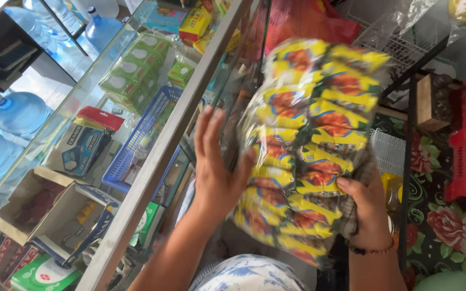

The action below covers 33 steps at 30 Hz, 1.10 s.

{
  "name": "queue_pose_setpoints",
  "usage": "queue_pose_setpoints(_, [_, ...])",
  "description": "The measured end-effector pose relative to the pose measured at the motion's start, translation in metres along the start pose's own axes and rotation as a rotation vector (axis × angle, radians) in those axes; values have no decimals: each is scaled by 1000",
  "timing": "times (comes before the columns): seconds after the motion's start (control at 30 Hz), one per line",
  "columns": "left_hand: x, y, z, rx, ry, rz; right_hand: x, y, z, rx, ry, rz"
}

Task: The person wipes the glass display counter and shelves with a cloth, handling various items like a yellow pencil box, a green light bulb box, and packaged snacks. They pick up items, wipe them, and place them back on the counter.

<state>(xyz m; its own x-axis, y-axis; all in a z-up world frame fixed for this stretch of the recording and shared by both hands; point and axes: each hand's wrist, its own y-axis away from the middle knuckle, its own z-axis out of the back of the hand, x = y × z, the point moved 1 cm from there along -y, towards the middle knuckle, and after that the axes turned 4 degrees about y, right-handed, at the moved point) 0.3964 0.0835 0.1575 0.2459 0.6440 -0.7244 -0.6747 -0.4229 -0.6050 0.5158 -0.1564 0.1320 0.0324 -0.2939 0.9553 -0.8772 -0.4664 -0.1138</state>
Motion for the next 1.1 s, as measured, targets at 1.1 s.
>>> queue_pose_setpoints(1.1, [45, 89, -39, 455, 1254, 609, 16, 17, -74, 202, 1067, 686])
